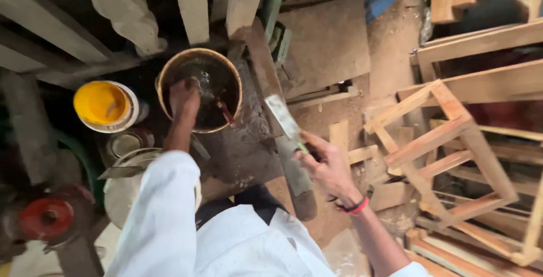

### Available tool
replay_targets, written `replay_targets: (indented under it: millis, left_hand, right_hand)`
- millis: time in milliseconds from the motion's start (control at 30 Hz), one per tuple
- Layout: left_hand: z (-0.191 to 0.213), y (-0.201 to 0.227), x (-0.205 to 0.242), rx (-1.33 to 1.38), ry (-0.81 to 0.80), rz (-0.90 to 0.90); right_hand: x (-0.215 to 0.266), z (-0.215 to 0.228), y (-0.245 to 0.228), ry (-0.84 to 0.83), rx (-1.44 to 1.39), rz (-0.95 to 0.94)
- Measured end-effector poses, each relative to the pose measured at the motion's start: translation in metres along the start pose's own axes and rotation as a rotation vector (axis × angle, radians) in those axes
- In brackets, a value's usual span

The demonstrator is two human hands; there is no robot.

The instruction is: The person sharpens a metal blade by rubbing it against a flat surface and a handheld abrasive stone, while periodically dipping the tool into a bucket of liquid.

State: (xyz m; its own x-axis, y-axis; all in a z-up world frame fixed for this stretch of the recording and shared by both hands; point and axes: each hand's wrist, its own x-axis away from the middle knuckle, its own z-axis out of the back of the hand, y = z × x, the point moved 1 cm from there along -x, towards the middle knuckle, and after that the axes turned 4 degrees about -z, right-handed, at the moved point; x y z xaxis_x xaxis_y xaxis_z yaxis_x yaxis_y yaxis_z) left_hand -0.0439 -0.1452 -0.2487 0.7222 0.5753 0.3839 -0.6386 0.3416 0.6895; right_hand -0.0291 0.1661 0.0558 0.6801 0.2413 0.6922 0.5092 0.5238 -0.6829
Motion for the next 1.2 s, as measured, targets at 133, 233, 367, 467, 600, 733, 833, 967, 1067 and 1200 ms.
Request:
replay_targets:
  millis: [133,233,367,467,600,733,833,967,1067,1200]
  left_hand:
    - [0.065,0.074,0.099,0.738,-0.187,-0.101]
    - [0.073,0.136,0.180,0.941,-0.461,-0.103]
    - [0.081,0.181,0.247,0.606,-0.457,-0.410]
    - [0.091,0.193,0.257,0.159,-0.223,-0.797]
    - [0.081,0.199,0.237,-0.118,-0.323,-1.097]
    - [0.073,0.194,0.233,-0.300,-0.290,-1.158]
    - [0.069,0.191,0.233,-0.371,-0.162,-1.248]
    - [0.065,0.187,0.231,-0.377,-0.187,-1.199]
    - [0.065,0.185,0.232,-0.306,-0.181,-1.192]
    - [0.058,0.183,0.243,-0.316,-0.250,-1.121]
  right_hand:
    - [0.026,0.024,0.011,0.222,0.495,0.153]
    - [0.044,0.028,0.016,0.236,0.632,-0.036]
    - [0.063,0.026,0.028,0.305,0.682,0.293]
    - [0.070,0.027,0.047,0.364,0.958,0.378]
    - [0.074,0.025,0.057,0.416,0.990,0.603]
    - [0.081,0.028,0.052,0.352,1.000,0.653]
    - [0.079,0.029,0.047,0.255,0.968,0.656]
    - [0.074,0.027,0.047,0.199,0.993,0.744]
    - [0.070,0.026,0.053,0.195,1.068,0.691]
    - [0.078,0.031,0.069,0.199,1.114,0.677]
